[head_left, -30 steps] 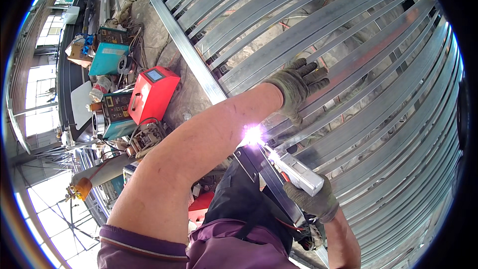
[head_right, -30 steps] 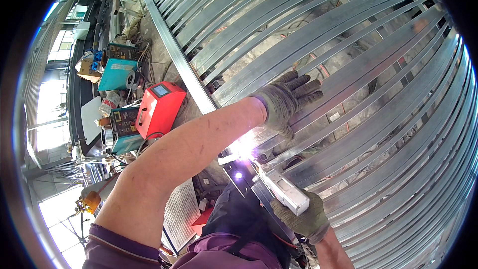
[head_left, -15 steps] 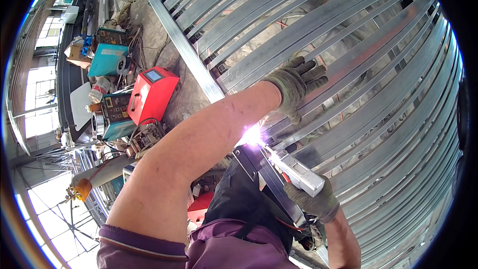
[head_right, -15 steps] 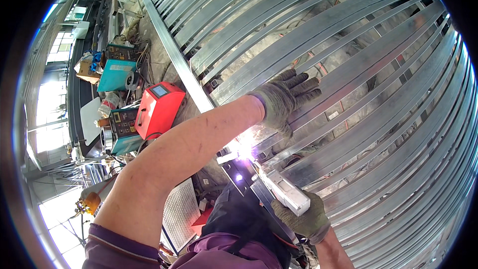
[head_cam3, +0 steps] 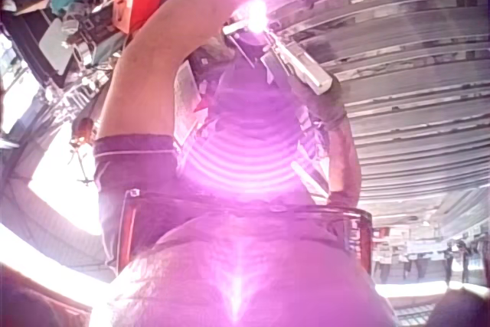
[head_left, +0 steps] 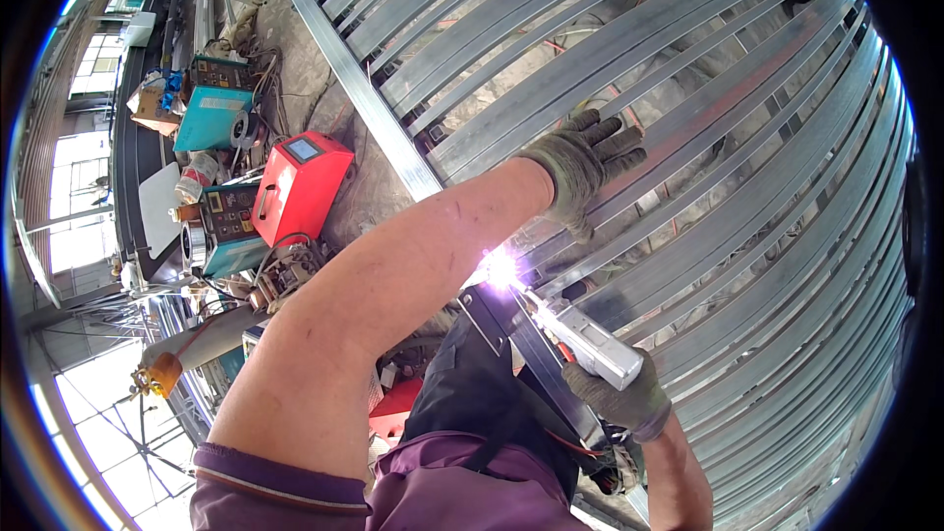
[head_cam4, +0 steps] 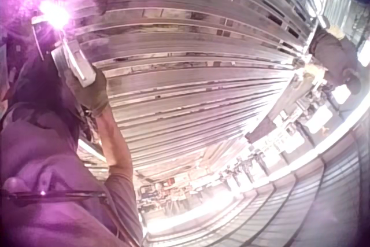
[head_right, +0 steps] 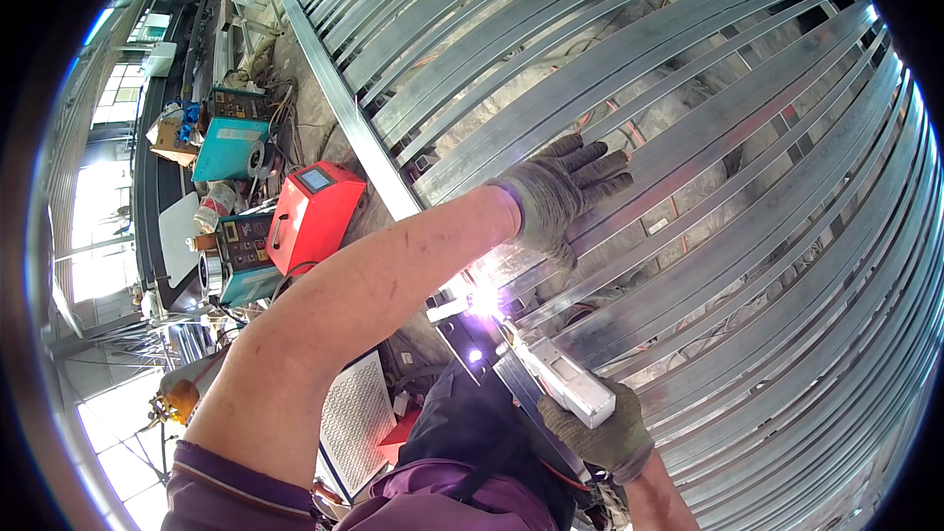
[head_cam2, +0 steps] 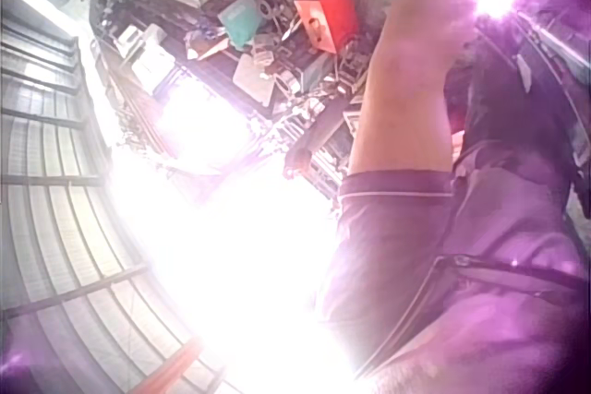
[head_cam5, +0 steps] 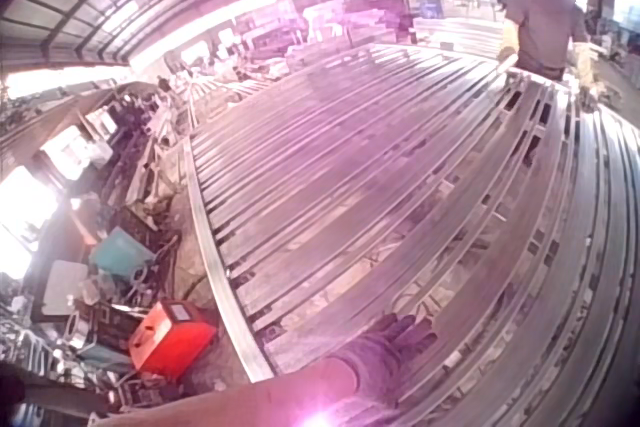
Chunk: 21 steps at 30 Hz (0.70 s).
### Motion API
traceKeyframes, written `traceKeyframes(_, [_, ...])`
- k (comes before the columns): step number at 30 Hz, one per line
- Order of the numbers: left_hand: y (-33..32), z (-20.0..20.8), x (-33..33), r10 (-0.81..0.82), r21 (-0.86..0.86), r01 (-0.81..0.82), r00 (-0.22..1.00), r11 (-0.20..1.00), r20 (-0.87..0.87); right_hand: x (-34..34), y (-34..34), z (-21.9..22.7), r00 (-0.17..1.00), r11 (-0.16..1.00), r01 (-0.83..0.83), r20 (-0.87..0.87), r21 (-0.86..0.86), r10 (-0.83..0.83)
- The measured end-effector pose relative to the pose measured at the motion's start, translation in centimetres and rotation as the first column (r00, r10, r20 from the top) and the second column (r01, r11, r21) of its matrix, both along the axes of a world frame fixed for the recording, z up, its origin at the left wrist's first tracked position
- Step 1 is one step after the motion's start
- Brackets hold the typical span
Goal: The person welds a metal frame using a handheld welding torch, moving along the joints to create welds. The person repositions the frame and continues welding different sections.
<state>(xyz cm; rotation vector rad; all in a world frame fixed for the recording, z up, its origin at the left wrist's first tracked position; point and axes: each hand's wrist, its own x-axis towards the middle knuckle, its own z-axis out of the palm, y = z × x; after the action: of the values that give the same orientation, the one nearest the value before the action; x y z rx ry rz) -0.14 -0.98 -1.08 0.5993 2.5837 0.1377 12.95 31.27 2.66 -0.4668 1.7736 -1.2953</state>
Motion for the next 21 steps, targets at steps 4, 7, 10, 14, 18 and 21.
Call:
traceKeyframes(4, [-0.1,-0.3,0.1,-0.005,-0.002,0.005,1.000,1.000,-0.018,0.0,0.0,0.1,1.000,1.000,-0.006,-0.018,-0.027,0.005])
traceKeyframes(7, [0.0,-0.3,0.1,-0.009,-0.001,0.009,1.000,1.000,-0.020,0.1,0.0,0.1,1.000,0.999,0.011,-0.011,-0.044,-0.011])
traceKeyframes(10, [-0.1,0.0,0.1,-0.007,-0.009,0.007,1.000,1.000,-0.012,0.2,0.4,-0.1,1.000,0.999,-0.004,0.012,-0.035,0.005])
traceKeyframes(14, [-0.1,0.2,-0.1,-0.015,-0.012,0.015,1.000,1.000,-0.006,0.3,0.5,0.0,1.000,1.000,-0.017,-0.019,-0.023,0.017])
traceKeyframes(18, [0.2,0.7,-0.3,-0.005,-0.006,0.005,1.000,1.000,0.028,0.2,0.4,0.6,0.999,1.000,0.013,0.048,-0.018,-0.012])
traceKeyframes(21, [0.2,0.9,-0.4,0.003,-0.003,-0.003,0.999,1.000,0.040,0.0,0.5,0.8,0.998,0.999,0.013,0.056,-0.033,-0.011])
